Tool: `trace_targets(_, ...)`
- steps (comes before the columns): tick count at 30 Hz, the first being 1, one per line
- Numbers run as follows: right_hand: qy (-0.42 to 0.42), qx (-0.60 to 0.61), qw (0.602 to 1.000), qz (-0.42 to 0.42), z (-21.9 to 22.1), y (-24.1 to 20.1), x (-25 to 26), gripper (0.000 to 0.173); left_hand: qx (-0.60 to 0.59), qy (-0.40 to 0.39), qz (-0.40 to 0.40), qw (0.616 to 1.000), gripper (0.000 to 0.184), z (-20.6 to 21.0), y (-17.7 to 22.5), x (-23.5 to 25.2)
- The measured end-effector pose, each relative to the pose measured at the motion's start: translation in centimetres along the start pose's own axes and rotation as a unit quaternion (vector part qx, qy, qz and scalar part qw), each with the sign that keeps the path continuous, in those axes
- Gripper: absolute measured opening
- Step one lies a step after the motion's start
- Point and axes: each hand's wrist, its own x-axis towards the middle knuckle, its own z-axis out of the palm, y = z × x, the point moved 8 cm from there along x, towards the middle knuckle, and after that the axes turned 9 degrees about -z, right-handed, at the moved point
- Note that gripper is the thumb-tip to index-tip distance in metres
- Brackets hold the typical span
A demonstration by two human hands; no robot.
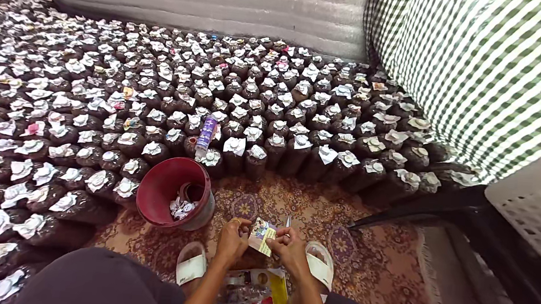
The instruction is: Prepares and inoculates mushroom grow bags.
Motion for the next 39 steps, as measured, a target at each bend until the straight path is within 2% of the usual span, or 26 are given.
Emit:
trace_targets(3, 0.006, -0.015, 1.0, -0.001, 0.2, 0.0, 0.2, 0.042, 0.015, 0.048, -0.027, 0.998, 0.032, -1.9, 0.0, -0.1)
trace_targets(6, 0.022, -0.082, 0.996, -0.015, -0.7, -0.7, 0.2, 0.052, -0.004, 0.089, -0.011, 0.996, 0.032, -3.4, 1.1, -0.5)
trace_targets(8, 0.045, -0.13, 0.989, -0.053, -1.9, -2.9, -0.2, 0.05, -0.115, 0.039, 0.016, 0.993, 0.036, -3.8, 2.6, -1.1)
trace_targets(9, 0.05, -0.117, 0.989, -0.071, -2.1, -4.4, -0.5, 0.041, -0.21, -0.04, 0.024, 0.977, 0.041, -3.5, 3.7, -1.6)
trace_targets(10, 0.032, -0.068, 0.994, -0.075, -1.8, -5.7, -1.0, 0.03, -0.298, -0.146, 0.025, 0.943, 0.047, -2.7, 5.1, -2.4)
trace_targets(12, -0.082, 0.11, 0.989, -0.047, 0.5, -7.9, -2.3, 0.02, -0.367, -0.318, 0.042, 0.873, 0.053, -1.0, 7.3, -4.2)
trace_targets(13, -0.144, 0.191, 0.971, -0.029, 1.9, -8.6, -3.0, 0.021, -0.372, -0.366, 0.049, 0.851, 0.054, -0.3, 7.9, -4.7)
trace_targets(15, -0.209, 0.261, 0.942, -0.008, 3.4, -8.9, -3.6, 0.017, -0.356, -0.421, 0.058, 0.832, 0.054, 0.2, 8.0, -5.4)
trace_targets(18, -0.208, 0.343, 0.916, -0.011, 2.8, -8.3, -3.6, 0.014, -0.352, -0.447, 0.101, 0.816, 0.049, -0.4, 8.1, -5.9)
trace_targets(20, -0.211, 0.452, 0.865, -0.046, 1.1, -8.6, -3.3, 0.017, -0.412, -0.397, 0.099, 0.814, 0.036, -1.8, 7.1, -4.6)
trace_targets(22, -0.234, 0.498, 0.831, -0.083, -0.6, -9.6, -3.2, 0.016, -0.484, -0.333, 0.056, 0.807, 0.033, -2.4, 5.2, -2.6)
trace_targets(23, -0.24, 0.482, 0.838, -0.087, -0.9, -9.7, -3.1, 0.016, -0.502, -0.32, 0.033, 0.803, 0.034, -2.3, 4.7, -2.1)
trace_targets(25, -0.216, 0.376, 0.898, -0.072, -0.6, -8.9, -2.9, 0.018, -0.475, -0.308, 0.024, 0.824, 0.028, -1.2, 5.0, -1.8)
trace_targets(26, -0.202, 0.311, 0.927, -0.065, -0.3, -8.3, -2.8, 0.019, -0.43, -0.281, 0.034, 0.858, 0.023, -0.8, 5.3, -1.7)
trace_targets(28, -0.147, 0.209, 0.965, -0.057, 0.0, -7.4, -2.4, 0.017, -0.289, -0.167, 0.064, 0.94, 0.017, -0.8, 4.9, -1.3)
trace_targets(30, -0.095, 0.043, 0.992, -0.067, -0.1, -7.1, -1.5, 0.019, -0.128, -0.045, 0.076, 0.988, 0.019, -1.0, 3.8, -0.7)
trace_targets(32, -0.088, -0.161, 0.981, -0.071, 0.3, -7.0, -0.6, 0.026, -0.006, -0.001, 0.08, 0.997, 0.025, -0.2, 3.2, -0.3)
trace_targets(34, -0.106, -0.303, 0.945, -0.067, 1.6, -7.1, -0.3, 0.031, 0.048, -0.013, 0.083, 0.995, 0.029, 0.9, 3.1, -0.3)
trace_targets(36, -0.127, -0.377, 0.915, -0.059, 2.7, -7.0, -0.4, 0.033, 0.053, -0.015, 0.083, 0.995, 0.03, 1.3, 2.9, -0.5)
trace_targets(39, -0.133, -0.407, 0.902, -0.061, 3.3, -6.5, -0.6, 0.033, 0.039, -0.007, 0.073, 0.997, 0.029, 1.2, 2.7, -0.6)
